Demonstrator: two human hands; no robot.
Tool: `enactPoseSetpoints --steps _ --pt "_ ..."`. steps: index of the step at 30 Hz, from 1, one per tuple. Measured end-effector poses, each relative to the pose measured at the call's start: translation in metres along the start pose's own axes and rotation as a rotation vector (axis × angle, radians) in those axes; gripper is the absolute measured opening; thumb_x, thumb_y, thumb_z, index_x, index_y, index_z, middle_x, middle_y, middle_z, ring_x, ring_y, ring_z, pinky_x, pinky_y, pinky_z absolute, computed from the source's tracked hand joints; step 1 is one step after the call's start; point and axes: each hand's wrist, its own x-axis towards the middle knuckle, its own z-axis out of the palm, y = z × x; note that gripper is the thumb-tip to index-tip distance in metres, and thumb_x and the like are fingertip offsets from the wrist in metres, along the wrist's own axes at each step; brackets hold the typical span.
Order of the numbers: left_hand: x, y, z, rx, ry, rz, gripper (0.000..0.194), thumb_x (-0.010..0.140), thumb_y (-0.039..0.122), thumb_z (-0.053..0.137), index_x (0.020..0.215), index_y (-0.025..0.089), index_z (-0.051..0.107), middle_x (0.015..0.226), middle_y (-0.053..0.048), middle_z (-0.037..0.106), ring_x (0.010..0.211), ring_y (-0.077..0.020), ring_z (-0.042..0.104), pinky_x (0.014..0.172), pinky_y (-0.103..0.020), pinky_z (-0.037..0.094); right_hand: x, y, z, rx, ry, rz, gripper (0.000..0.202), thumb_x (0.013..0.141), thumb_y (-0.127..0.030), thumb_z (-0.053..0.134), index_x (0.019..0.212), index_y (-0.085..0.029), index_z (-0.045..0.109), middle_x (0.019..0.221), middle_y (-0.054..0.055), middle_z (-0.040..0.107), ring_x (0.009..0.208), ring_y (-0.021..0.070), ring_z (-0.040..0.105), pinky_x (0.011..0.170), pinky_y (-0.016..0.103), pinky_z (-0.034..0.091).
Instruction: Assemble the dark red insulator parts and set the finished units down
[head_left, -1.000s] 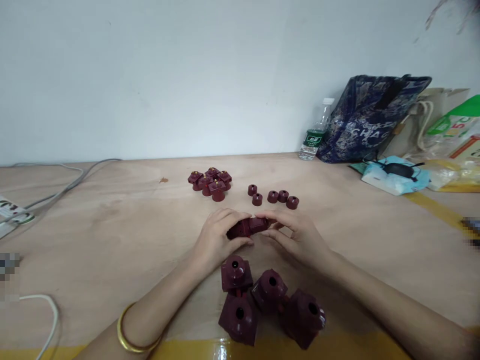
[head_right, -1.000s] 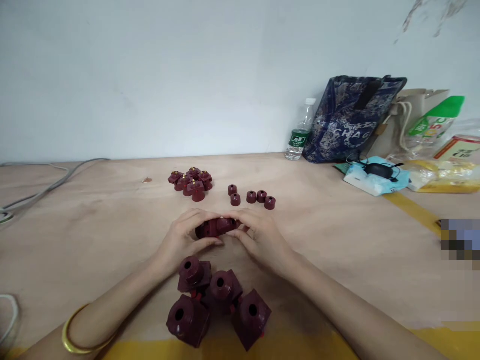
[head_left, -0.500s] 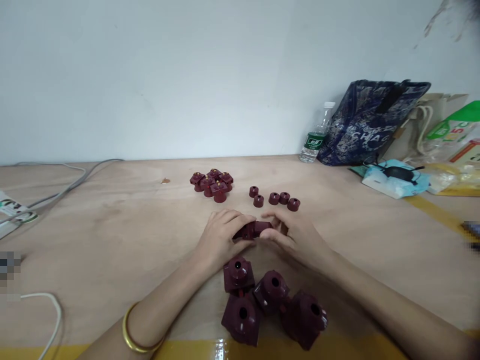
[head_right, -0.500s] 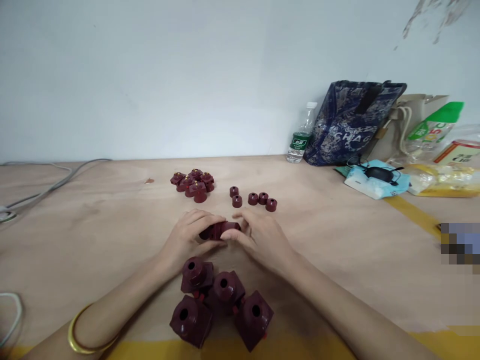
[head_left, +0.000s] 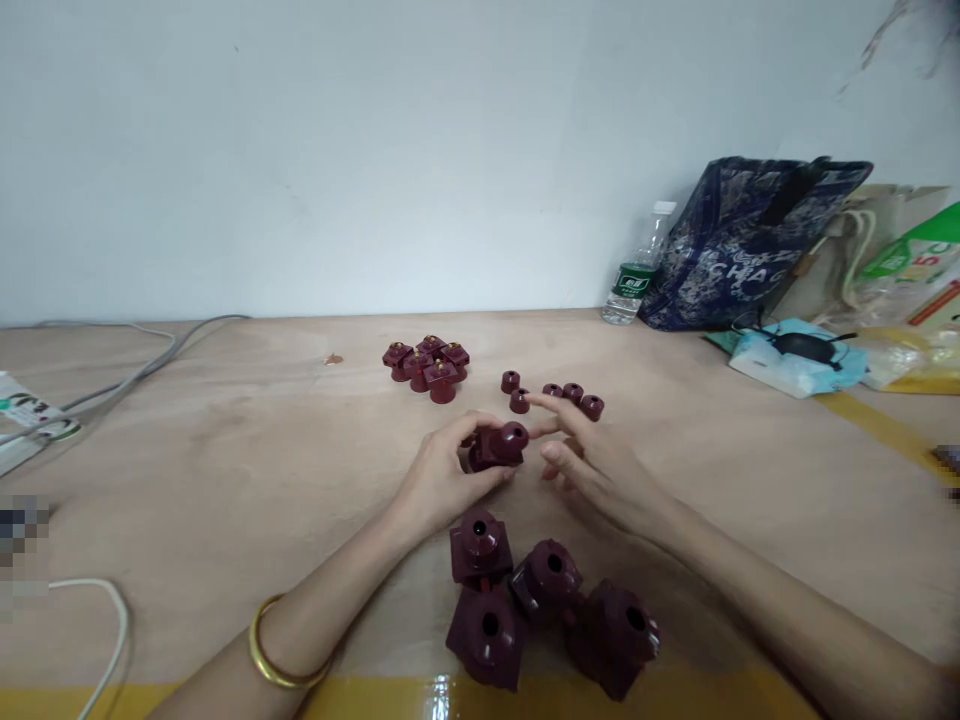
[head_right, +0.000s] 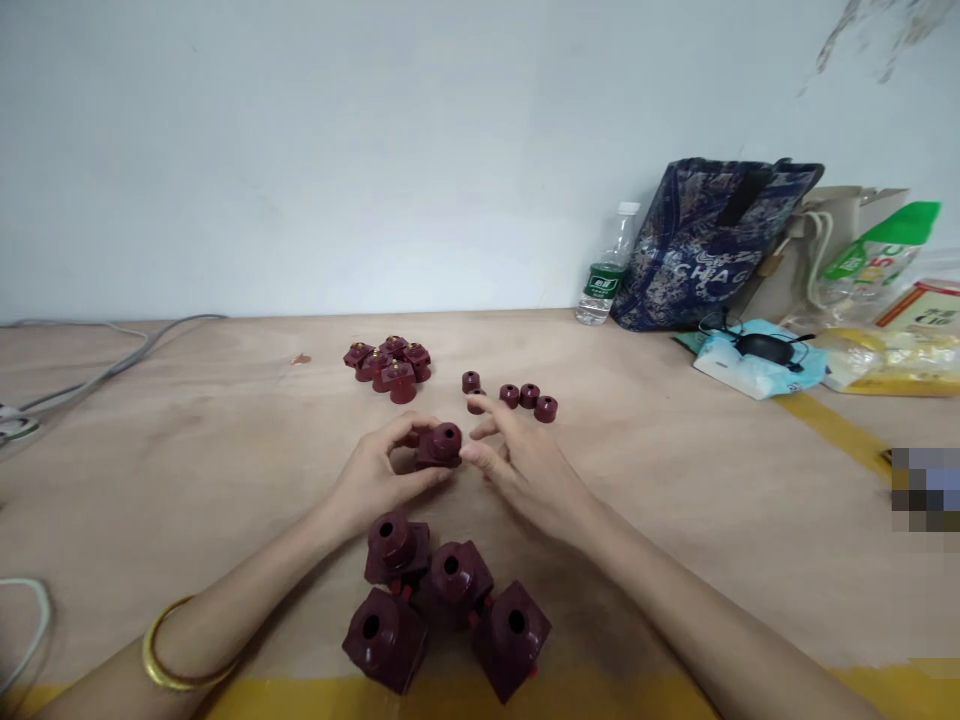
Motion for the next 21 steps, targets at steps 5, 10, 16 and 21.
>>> enactPoseSetpoints --steps 5,10,16,21 --pt "0.001 0.004 -0.002 -0.532 -0.325 -0.266 0.045 0.063 0.032 0.081 0.099 0.019 0.057 0.103 -0.006 0.067 0.102 -0.0224 0.062 0.09 -0.036 0.048 0.009 0.027 -0.013 -0.009 0.105 0.102 0.04 0.089 -0.044 0.049 0.121 -0.019 0.05 0.093 0.006 0.065 0.06 0.0151 0.064 0.058 0.029 0.051" --pt "-0.001 0.008 -0.01 -0.593 -0.517 -0.261 0.067 0.086 0.068 0.029 0.097 0.015 0.069 0.104 -0.012 0.07 0.104 -0.0252 0.062 0.1 -0.042 0.041 0.014 0.049 -0.01 -0.041 0.086 0.106 0.031 0.091 -0.038 0.044 0.115 -0.021 0.054 0.079 0.002 0.064 0.057 0.0158 0.063 0.053 0.028 0.049" --pt "0.021 -0.007 -0.028 0.125 0.038 -0.152 0.05 0.083 0.058 0.049 0.108 0.018 0.065 0.092 -0.009 0.068 0.082 -0.0224 0.063 0.079 -0.037 0.049 0.035 0.045 0.005 -0.354 0.16 -0.111 0.034 0.091 -0.023 0.041 0.122 -0.02 0.055 0.12 0.011 0.061 0.095 0.023 0.064 0.084 0.038 0.05" --pt "0.047 -0.038 -0.043 0.602 0.425 -0.133 0.046 0.079 0.047 0.061 0.117 0.022 0.057 0.112 -0.011 0.057 0.093 -0.0272 0.059 0.081 -0.043 0.046 0.042 0.038 0.014 -0.547 0.054 -0.09 0.042 0.092 -0.015 0.038 0.132 -0.018 0.049 0.131 0.014 0.053 0.108 0.0263 0.058 0.087 0.04 0.048"
